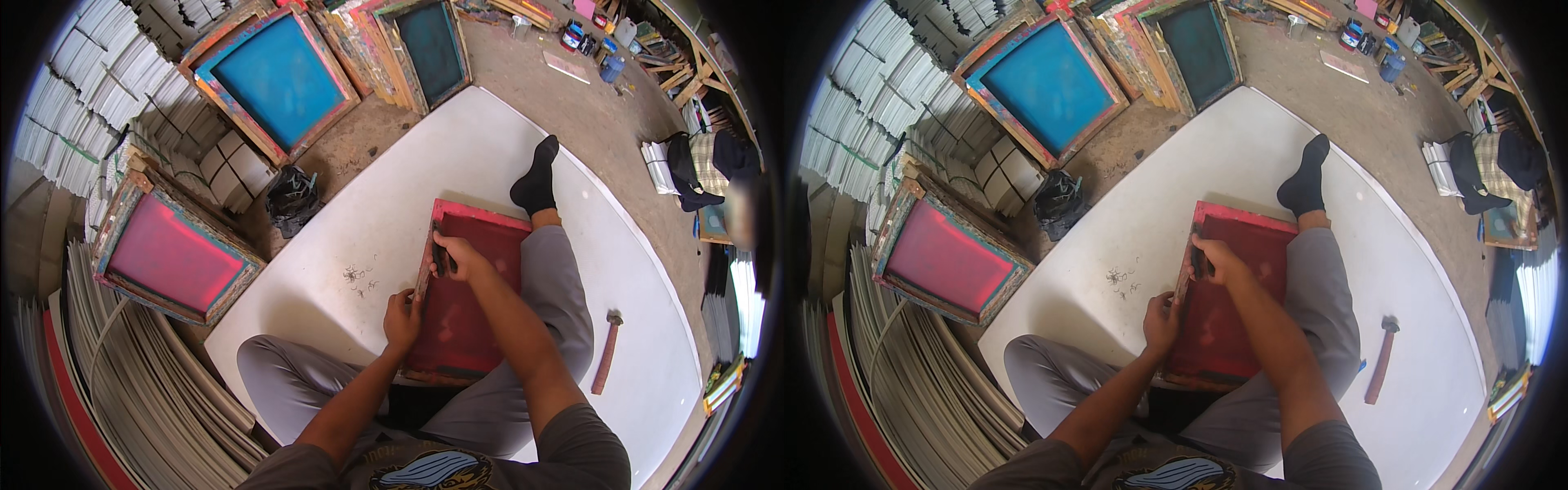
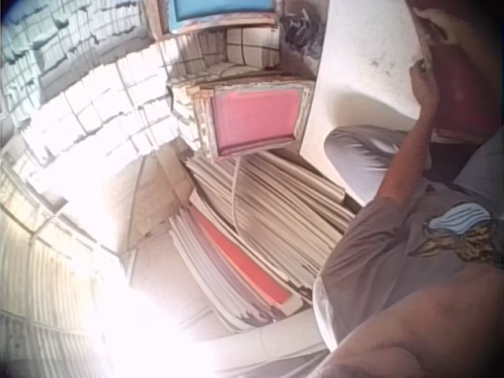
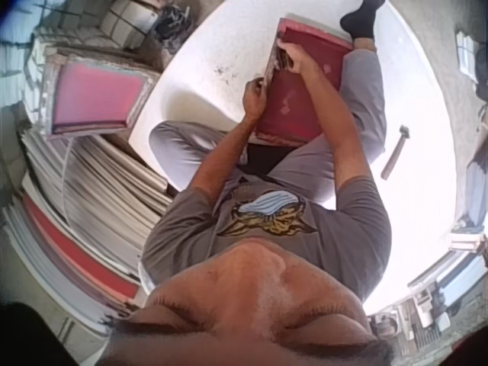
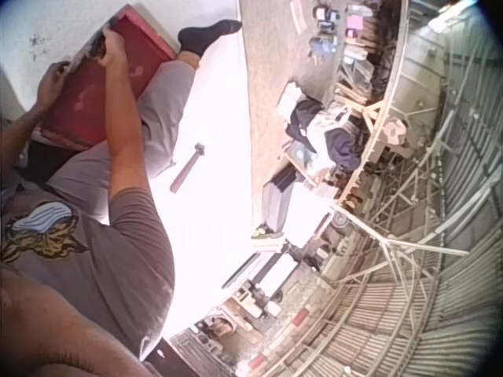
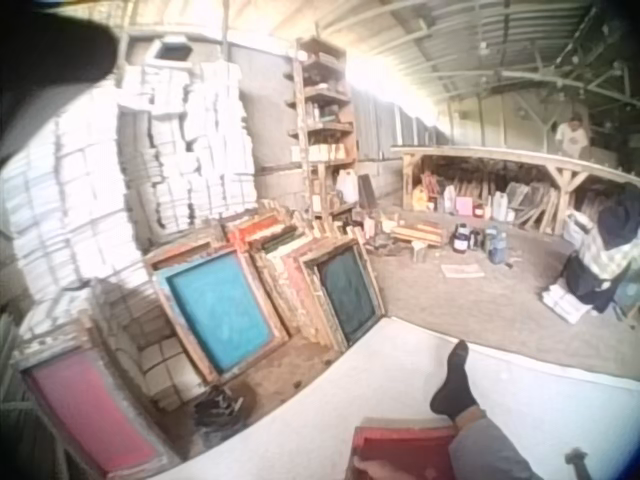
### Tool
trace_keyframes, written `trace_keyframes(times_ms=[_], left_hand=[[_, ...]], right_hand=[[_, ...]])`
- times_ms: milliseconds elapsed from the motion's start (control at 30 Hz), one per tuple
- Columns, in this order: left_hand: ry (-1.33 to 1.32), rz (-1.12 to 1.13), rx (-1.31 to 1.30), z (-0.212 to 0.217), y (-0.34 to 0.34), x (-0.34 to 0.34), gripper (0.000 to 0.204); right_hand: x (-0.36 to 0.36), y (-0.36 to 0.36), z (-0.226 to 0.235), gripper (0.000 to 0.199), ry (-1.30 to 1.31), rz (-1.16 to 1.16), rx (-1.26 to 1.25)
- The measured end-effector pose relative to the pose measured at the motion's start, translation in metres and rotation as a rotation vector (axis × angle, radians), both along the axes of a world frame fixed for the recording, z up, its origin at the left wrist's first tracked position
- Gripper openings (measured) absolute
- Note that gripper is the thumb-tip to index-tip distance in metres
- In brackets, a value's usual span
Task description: The person sits on the floor and uses pliers to remove staples from the edge of a pink screen printing frame. They then use a screwdriver to adjust or tighten screws on the frame's corner joints.
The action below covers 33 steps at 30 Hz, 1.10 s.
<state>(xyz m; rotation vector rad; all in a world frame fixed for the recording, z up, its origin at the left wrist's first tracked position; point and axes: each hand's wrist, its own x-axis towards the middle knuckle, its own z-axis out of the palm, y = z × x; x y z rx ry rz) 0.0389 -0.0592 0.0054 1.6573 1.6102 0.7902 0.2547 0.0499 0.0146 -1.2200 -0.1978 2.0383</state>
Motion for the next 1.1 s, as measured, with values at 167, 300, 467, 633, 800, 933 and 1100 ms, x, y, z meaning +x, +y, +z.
trace_keyframes(times_ms=[167, 300, 467, 633, 800, 933, 1100], left_hand=[[0.014, 0.003, 0.012, -0.005, -0.001, -0.003, 0.030], [0.017, -0.015, 0.032, -0.005, 0.000, -0.003, 0.029], [0.024, -0.018, 0.024, -0.002, -0.001, -0.001, 0.029], [0.015, -0.028, 0.029, -0.003, 0.000, -0.002, 0.028], [-0.018, -0.031, 0.019, -0.004, 0.001, -0.003, 0.031], [-0.290, 0.043, -0.292, -0.021, 0.030, -0.020, 0.039], [-1.062, 0.232, -0.842, 0.013, 0.077, -0.033, 0.038]], right_hand=[[0.006, 0.004, 0.021, 0.014, -0.397, 0.220, 0.022], [0.011, 0.006, 0.032, 0.011, -0.535, 0.284, 0.045], [0.007, 0.000, 0.030, 0.012, -0.617, 0.241, 0.138], [0.003, -0.005, 0.018, 0.012, -0.768, 0.279, 0.273], [0.004, -0.009, 0.022, 0.007, -0.804, 0.333, 0.350], [-0.017, -0.019, 0.052, 0.009, -0.656, 0.527, 0.406], [-0.055, -0.030, 0.063, 0.013, -0.545, 0.847, 0.406]])
